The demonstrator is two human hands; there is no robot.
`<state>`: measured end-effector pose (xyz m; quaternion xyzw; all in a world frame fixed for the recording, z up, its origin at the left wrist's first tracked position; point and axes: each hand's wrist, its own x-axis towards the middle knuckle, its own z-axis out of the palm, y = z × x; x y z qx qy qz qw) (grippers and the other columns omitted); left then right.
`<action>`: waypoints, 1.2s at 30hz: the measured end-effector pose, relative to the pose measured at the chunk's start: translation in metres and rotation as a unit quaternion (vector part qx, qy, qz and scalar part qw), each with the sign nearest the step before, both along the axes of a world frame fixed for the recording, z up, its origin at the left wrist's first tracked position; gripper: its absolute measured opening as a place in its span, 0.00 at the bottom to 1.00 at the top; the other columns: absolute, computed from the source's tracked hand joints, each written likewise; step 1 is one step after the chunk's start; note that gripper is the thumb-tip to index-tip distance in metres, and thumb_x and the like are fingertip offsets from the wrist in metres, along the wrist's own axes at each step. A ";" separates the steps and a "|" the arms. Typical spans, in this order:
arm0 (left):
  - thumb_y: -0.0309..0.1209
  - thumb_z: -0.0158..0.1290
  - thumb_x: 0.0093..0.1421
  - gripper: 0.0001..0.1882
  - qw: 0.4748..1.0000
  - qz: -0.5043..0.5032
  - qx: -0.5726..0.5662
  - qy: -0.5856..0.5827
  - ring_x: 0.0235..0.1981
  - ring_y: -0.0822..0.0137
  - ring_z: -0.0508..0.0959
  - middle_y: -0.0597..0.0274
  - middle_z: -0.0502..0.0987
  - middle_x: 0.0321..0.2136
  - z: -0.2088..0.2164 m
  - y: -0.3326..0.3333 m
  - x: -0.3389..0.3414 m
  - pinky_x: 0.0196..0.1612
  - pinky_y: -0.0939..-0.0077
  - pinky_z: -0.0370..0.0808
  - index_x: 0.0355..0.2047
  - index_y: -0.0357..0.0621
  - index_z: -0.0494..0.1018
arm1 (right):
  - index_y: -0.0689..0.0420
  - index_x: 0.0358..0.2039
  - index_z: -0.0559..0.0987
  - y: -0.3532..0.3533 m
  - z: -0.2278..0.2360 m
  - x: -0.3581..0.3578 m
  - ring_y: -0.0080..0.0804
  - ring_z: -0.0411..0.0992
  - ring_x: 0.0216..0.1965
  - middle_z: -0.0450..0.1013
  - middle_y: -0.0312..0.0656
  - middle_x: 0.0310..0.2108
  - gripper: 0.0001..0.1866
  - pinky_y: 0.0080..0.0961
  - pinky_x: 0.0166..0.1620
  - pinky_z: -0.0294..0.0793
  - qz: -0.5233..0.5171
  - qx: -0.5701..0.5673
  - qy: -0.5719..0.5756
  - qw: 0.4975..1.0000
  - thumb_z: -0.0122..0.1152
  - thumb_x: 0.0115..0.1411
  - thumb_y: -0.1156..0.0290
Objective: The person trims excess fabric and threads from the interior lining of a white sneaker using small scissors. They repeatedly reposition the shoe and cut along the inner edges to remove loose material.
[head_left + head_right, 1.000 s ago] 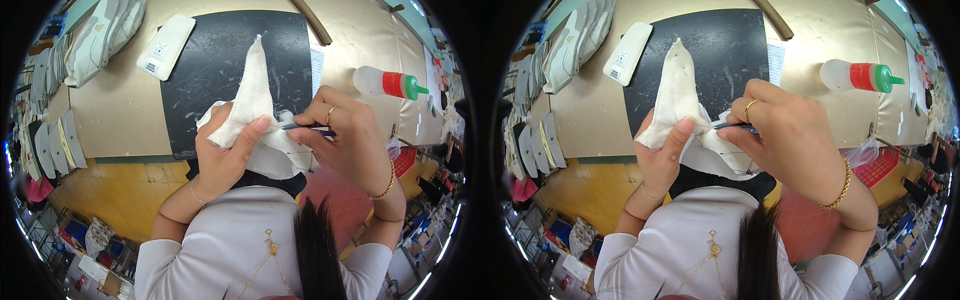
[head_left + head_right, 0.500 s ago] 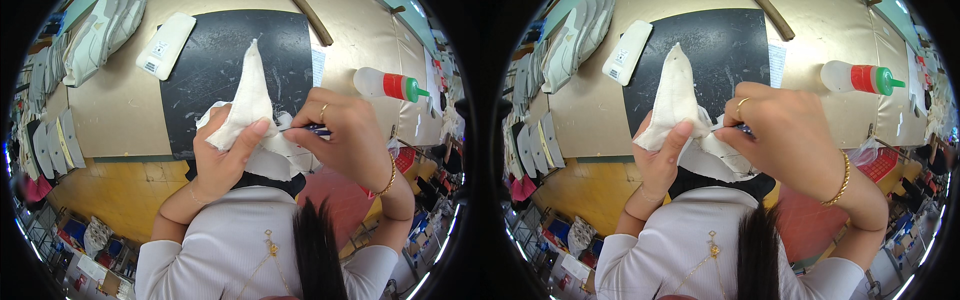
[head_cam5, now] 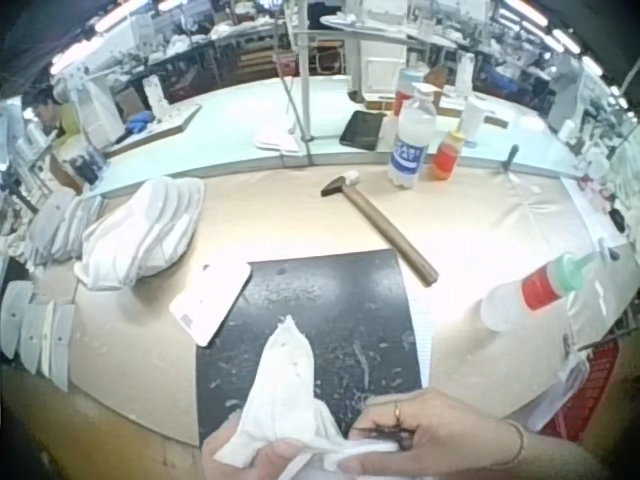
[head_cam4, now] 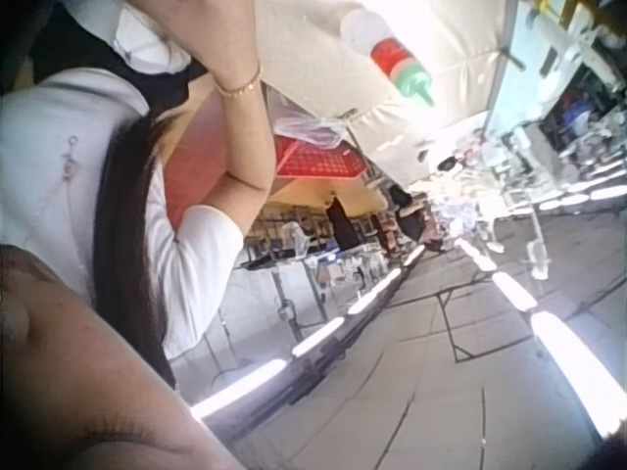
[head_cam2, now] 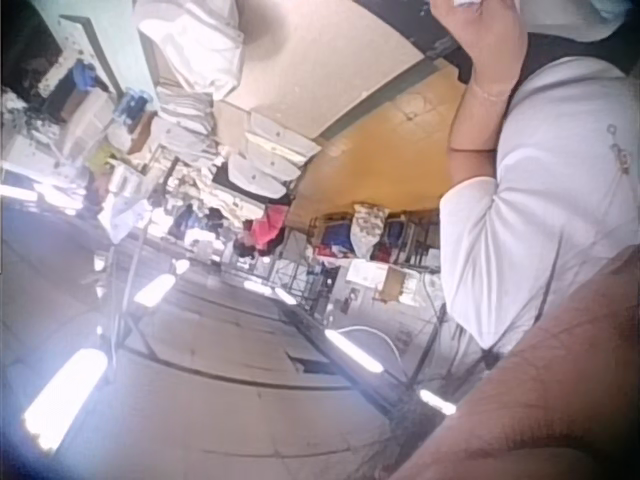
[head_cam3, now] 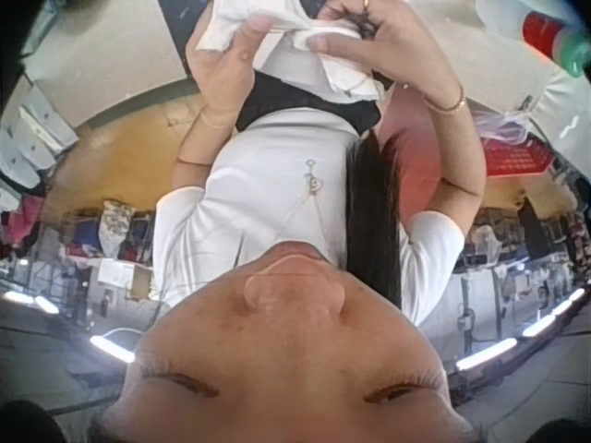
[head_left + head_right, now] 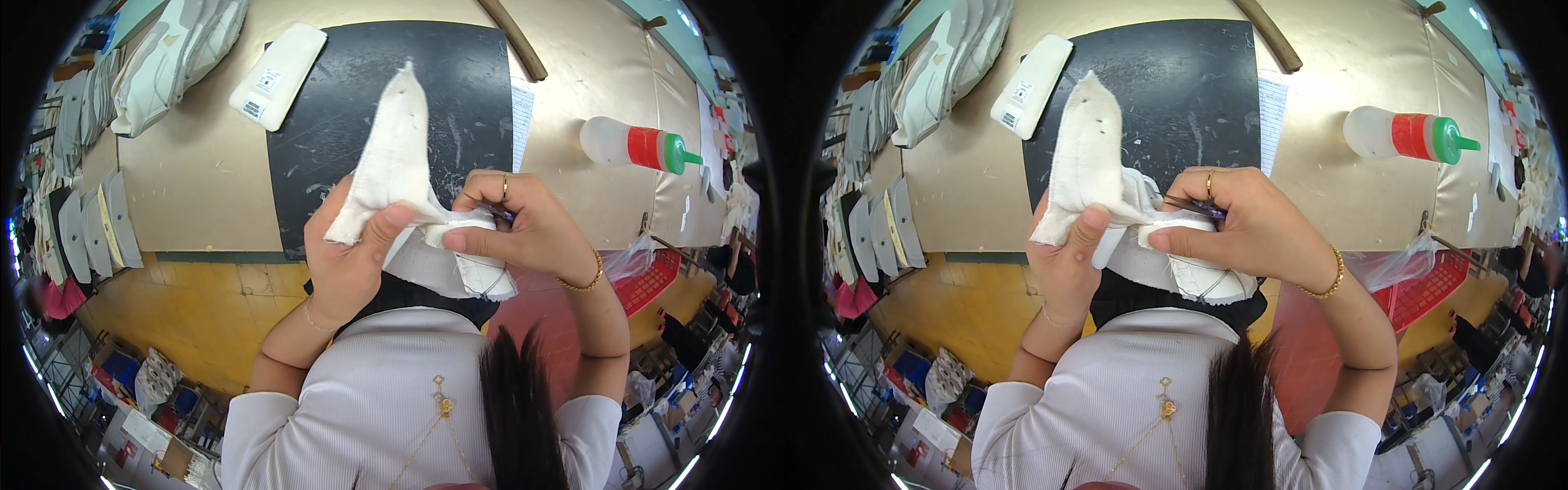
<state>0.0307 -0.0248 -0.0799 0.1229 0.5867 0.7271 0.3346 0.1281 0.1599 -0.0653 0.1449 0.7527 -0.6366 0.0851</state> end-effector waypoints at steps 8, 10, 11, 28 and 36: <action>0.34 0.58 0.65 0.19 0.998 0.026 0.022 -0.050 0.40 0.77 0.75 0.62 0.77 0.41 -0.008 0.003 -0.007 0.43 0.83 0.72 0.49 0.32 0.72 | 0.61 0.33 0.79 0.006 -0.006 0.007 0.20 0.66 0.26 0.72 0.35 0.27 0.17 0.19 0.29 0.66 -0.011 -0.027 -0.052 0.998 0.75 0.53 0.62; 0.35 0.57 0.66 0.17 0.999 0.027 0.024 -0.003 0.38 0.78 0.74 0.63 0.77 0.39 -0.008 0.006 -0.003 0.42 0.84 0.71 0.48 0.33 0.72 | 0.61 0.34 0.79 0.004 -0.003 0.006 0.21 0.67 0.28 0.71 0.34 0.29 0.18 0.19 0.31 0.67 -0.041 0.050 -0.002 0.998 0.76 0.51 0.62; 0.35 0.57 0.67 0.17 0.999 0.026 0.025 0.020 0.38 0.78 0.74 0.64 0.77 0.38 -0.008 0.006 -0.002 0.41 0.84 0.70 0.47 0.33 0.72 | 0.60 0.34 0.78 -0.002 -0.001 0.005 0.21 0.67 0.29 0.71 0.33 0.30 0.19 0.19 0.32 0.66 -0.077 0.109 0.045 0.990 0.76 0.49 0.63; 0.34 0.56 0.67 0.13 0.999 0.008 0.024 0.039 0.35 0.80 0.73 0.65 0.77 0.36 -0.003 0.010 0.005 0.38 0.84 0.70 0.44 0.36 0.72 | 0.60 0.30 0.80 -0.003 0.061 -0.005 0.39 0.73 0.24 0.71 0.40 0.27 0.11 0.30 0.28 0.69 0.055 0.407 -0.004 0.912 0.73 0.48 0.69; 0.34 0.57 0.67 0.12 1.000 0.004 0.011 0.020 0.32 0.81 0.73 0.67 0.77 0.33 0.000 0.012 0.004 0.33 0.85 0.70 0.41 0.36 0.73 | 0.58 0.26 0.78 -0.006 0.069 -0.016 0.42 0.72 0.24 0.70 0.40 0.26 0.11 0.34 0.27 0.68 0.082 0.445 -0.036 0.891 0.72 0.48 0.68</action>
